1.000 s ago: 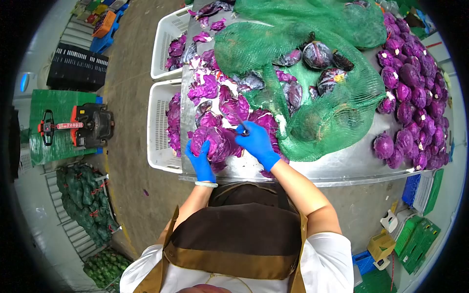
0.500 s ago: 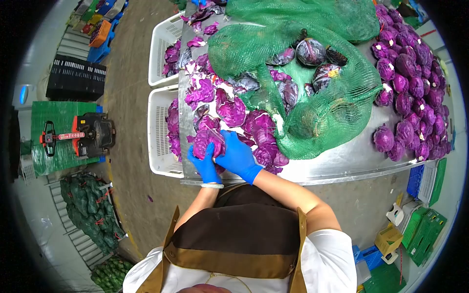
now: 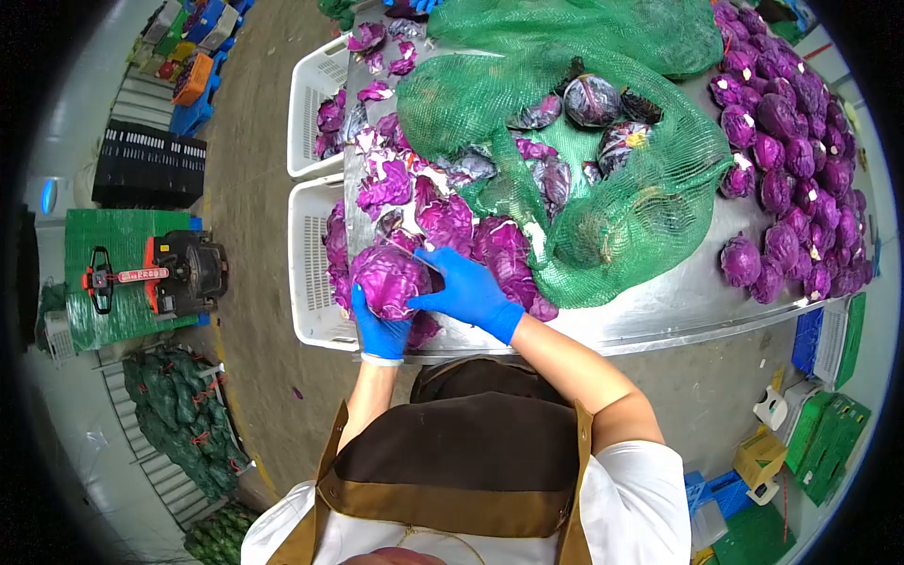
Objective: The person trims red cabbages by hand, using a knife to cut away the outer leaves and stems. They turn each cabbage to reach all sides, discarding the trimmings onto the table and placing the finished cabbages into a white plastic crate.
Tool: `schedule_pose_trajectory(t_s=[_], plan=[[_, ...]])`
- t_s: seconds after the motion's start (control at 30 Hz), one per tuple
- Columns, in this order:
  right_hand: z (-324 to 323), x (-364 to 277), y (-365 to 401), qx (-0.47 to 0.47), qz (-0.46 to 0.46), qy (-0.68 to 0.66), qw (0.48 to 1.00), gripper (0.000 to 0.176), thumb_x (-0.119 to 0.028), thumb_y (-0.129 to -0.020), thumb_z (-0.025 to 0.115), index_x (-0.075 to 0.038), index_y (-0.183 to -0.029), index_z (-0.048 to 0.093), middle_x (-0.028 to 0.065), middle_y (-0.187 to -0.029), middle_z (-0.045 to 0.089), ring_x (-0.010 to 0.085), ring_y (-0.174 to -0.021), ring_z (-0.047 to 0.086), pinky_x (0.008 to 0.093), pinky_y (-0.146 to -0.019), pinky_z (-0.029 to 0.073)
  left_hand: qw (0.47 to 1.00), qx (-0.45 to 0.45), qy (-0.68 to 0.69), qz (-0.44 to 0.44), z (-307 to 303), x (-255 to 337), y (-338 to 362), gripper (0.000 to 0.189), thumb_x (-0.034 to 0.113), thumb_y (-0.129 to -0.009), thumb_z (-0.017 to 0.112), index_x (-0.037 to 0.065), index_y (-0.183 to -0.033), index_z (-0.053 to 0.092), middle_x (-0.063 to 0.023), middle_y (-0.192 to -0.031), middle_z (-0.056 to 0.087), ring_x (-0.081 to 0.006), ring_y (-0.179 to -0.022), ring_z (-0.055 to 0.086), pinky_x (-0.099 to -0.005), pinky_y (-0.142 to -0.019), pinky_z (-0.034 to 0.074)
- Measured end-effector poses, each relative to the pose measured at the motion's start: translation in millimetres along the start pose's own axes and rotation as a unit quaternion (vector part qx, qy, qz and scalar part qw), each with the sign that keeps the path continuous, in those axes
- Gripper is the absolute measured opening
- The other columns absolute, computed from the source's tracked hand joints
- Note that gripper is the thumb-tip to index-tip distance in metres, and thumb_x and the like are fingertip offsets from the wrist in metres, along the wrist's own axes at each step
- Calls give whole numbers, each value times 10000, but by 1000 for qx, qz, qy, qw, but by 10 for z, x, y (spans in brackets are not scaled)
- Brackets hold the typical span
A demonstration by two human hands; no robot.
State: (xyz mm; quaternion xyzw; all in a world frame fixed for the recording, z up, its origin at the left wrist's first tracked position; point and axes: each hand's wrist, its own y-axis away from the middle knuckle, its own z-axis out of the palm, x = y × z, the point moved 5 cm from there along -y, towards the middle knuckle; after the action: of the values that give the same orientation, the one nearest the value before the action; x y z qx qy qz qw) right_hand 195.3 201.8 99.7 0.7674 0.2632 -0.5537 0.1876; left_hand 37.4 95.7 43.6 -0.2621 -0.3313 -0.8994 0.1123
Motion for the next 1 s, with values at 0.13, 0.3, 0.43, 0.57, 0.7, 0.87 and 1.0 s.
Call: schedule_pose_trajectory(t_s=[0.13,0.3,0.43,0.57,0.7,0.87,1.0], plan=[[24,112,-55,-40,160,-163,973,392,-130,-758,766,-43,-1121,646,102,-979,665,228,-906,669,344,-827,538,998,-17,27,-57,264,8,104,826,677,-891,523,135,-1494,365,-155,-1458,466,-342,-1317,495,-534,-1092,430],[-121,180,53,-74,67,-202,974,240,-3,-737,677,-15,-975,649,53,-864,632,118,-809,622,301,-747,522,991,-50,93,-83,316,-75,137,818,711,-893,471,153,-1484,381,-163,-1469,450,-369,-1354,444,-607,-1113,356],[-573,558,141,62,129,-67,987,300,20,-747,661,-11,-1045,653,70,-877,634,174,-776,628,298,-739,518,942,-150,254,-160,267,-157,150,778,644,-920,455,98,-1472,396,-194,-1503,431,-457,-1400,360,-675,-1184,173],[-639,108,137,1,2,-20,1000,569,-167,-770,802,-77,-1294,600,99,-1137,643,232,-1012,653,345,-884,525,946,-67,272,-164,260,-23,138,774,599,-957,406,87,-1527,292,-236,-1549,338,-535,-1446,187,-700,-1197,63],[-319,-198,68,-114,8,-166,980,1010,-289,-712,899,-82,-1533,348,144,-1495,460,244,-1341,491,382,-1069,445,724,-255,-633,103,530,-16,262,791,258,-880,753,86,-1513,312,-154,-1431,524,-315,-1315,517,-502,-1147,367],[-800,352,547,-27,31,-366,930,888,-147,-763,819,-39,-1517,362,119,-1410,545,202,-1247,544,359,-1080,440,922,-265,-146,-242,869,-613,383,764,610,-948,511,83,-1479,360,-155,-1384,538,-323,-1220,569,-479,-1029,481],[-1249,1194,1332,105,157,-582,791,714,-86,-873,712,-22,-1498,373,112,-1421,533,206,-1246,556,367,-1067,469,722,-414,-530,-161,700,-1265,228,316,138,-1019,527,14,-1307,563,-155,-1188,661,-229,-1071,650,-361,-931,524]])
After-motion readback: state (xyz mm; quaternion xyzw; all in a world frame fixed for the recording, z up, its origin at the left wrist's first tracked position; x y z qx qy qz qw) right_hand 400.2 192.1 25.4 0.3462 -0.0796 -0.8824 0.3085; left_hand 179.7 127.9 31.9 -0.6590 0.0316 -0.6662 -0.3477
